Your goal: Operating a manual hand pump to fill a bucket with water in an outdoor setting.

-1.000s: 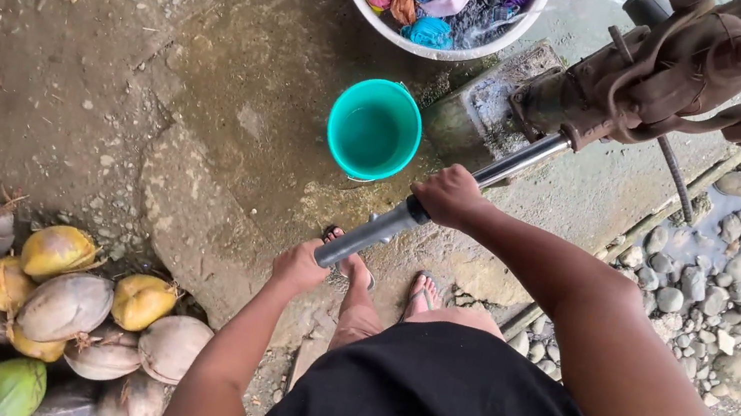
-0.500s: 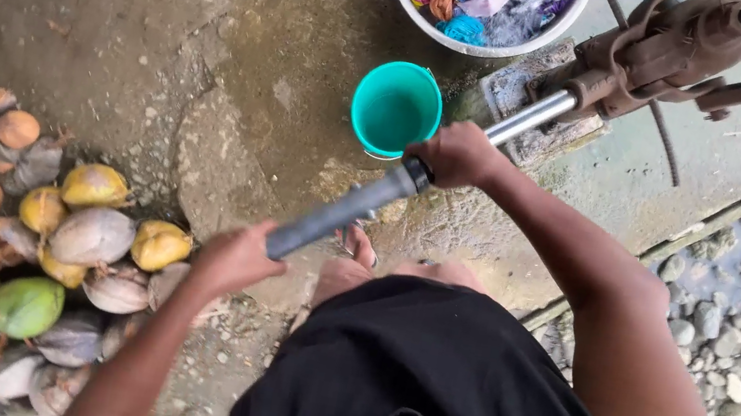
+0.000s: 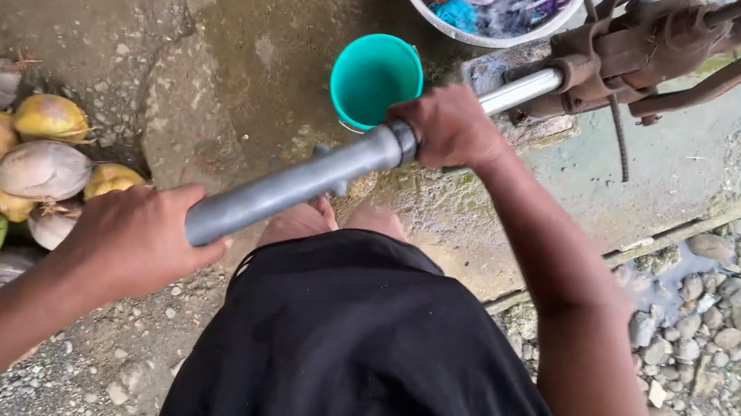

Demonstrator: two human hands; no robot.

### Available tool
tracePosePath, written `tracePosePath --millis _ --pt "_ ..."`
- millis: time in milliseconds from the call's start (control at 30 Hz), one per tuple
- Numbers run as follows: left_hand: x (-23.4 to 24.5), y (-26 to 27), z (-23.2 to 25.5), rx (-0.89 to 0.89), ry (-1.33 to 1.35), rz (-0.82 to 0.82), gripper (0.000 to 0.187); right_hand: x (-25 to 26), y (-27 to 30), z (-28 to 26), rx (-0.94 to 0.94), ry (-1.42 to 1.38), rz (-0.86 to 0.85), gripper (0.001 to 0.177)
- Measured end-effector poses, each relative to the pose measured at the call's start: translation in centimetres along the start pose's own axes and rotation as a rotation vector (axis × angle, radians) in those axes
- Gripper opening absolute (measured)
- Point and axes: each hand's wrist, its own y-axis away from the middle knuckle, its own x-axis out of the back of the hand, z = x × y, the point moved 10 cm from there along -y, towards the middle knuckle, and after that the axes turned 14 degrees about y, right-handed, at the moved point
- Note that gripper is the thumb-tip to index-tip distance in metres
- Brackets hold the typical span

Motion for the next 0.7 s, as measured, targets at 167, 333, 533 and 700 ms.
tracePosePath --millis 167,333,533,700 --pt "1.4 -2.5 -1.4 0.026 -0.052 -0.003 0.046 -0.8 -1.7 0.8 -0.062 0.058 0.009 0.028" --pt "0.1 -8.3 -4.3 -0.060 -0.037 -0.019 0.046 -2.2 -3.7 1.1 -0.101 0.115 -0.035 0.027" --pt "-8.3 -17.8 -7.4 -0.187 0.169 -0.140 0.036 -9.0 -6.0 0.9 -0.108 0.154 -0.179 0.024" --pt "-15.2 -26.5 -8.3 -0.119 0.179 -0.239 0.035 -16.0 -7.6 1.9 -0.127 0.198 -0.251 0.020"
